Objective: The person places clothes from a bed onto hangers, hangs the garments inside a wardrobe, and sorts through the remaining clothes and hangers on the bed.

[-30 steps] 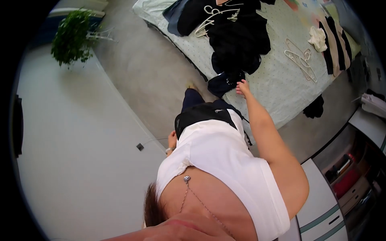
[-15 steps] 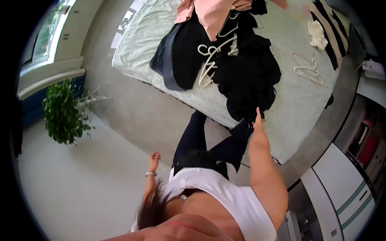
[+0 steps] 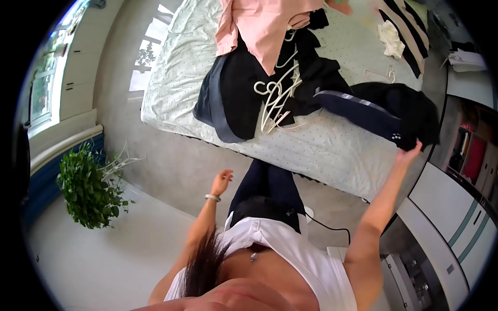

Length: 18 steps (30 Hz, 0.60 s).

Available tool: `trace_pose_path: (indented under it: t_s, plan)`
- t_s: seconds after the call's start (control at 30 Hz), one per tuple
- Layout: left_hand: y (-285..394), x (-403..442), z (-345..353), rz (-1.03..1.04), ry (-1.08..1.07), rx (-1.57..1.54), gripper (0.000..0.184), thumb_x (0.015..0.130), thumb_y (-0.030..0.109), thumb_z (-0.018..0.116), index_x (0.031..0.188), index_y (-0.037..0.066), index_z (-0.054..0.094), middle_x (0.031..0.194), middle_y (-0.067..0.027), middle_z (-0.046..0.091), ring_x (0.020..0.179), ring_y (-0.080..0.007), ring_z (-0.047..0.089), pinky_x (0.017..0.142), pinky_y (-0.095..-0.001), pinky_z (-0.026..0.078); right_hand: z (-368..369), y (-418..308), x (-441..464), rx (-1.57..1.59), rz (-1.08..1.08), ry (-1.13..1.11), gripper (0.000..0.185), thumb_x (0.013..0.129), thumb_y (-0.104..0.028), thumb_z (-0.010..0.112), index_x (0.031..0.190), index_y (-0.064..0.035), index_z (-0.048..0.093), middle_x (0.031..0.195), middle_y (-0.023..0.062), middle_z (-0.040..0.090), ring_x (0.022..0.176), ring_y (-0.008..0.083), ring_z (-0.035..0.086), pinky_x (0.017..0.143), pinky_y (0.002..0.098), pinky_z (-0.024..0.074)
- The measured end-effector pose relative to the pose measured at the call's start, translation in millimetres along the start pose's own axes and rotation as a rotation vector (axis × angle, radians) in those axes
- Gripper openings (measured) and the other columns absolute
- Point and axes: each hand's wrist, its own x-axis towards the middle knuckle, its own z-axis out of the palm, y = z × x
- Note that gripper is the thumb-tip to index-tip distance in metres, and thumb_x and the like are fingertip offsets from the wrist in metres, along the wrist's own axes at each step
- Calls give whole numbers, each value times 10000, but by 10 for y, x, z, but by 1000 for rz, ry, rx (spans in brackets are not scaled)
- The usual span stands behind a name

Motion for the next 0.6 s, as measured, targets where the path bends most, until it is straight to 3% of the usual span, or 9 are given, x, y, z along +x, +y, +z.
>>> trace_pose_path:
  t_s: [0.13,0.2,0.27,0.33,0.37,0.4,0.47,0.53,0.6]
  plan:
    - [-99,-198,270,-140,-19,24,241,900,104,506,1059,31,672,788,-76,676,717,-162,637,708,-317,524,70,261,107,-318,-120,168,407,814,-246,649,1094,49,645,1093,126,668,969,230,644,857,361,519]
    - [-209,-267,340,-116,0,26,240,903,99,503,1057,31,675,799,-74,683,715,-158,634,705,-309,519,14,789,176,-812,-159,306,537,785,-346,691,1074,105,652,1118,133,670,994,225,618,887,345,483]
    - [-244,-240,343,-115,38,-37,239,907,99,507,1064,33,674,806,-76,686,719,-158,636,704,-304,517,-164,1437,337,-1044,-67,265,652,733,-395,730,1128,114,630,1142,177,660,1004,246,622,891,355,482]
    - [-73,-250,289,-124,129,-32,233,917,105,516,1074,32,672,814,-84,689,731,-157,642,707,-295,515,-322,2206,392,-1022,96,142,798,643,-382,792,1217,126,569,1278,197,589,1138,265,569,961,357,448]
    - [23,-245,253,-131,139,-31,237,932,135,524,1081,21,668,835,-74,687,735,-145,626,702,-284,509,-235,2385,287,-1211,248,39,830,631,-379,795,1251,115,548,1314,208,556,1194,273,528,993,353,422]
    - [93,-195,227,-133,151,-30,248,947,165,531,1088,10,664,856,-64,684,739,-133,611,697,-274,502,-114,2677,153,-1335,211,-44,794,646,-341,790,1284,63,544,1256,191,593,1115,262,584,911,357,479]
    - [144,-96,208,-141,111,-37,257,944,179,541,1098,15,665,858,-77,689,745,-151,622,706,-285,506,132,3292,-120,-1274,297,-224,737,726,-259,755,1359,4,485,1187,159,622,978,226,638,787,334,529]
    - [212,66,171,-149,70,-47,266,941,193,551,1108,20,665,861,-90,693,750,-169,633,715,-297,511,918,3301,-895,-1003,489,-418,685,818,-191,699,1417,-32,410,1132,127,635,855,170,647,690,294,541]
    - [401,288,47,-52,18,119,313,929,246,590,1152,36,655,971,-137,694,824,-217,655,766,-329,514,1504,3411,-1493,-819,620,-482,693,814,-202,717,1407,-16,411,1101,130,652,809,147,629,639,287,544]
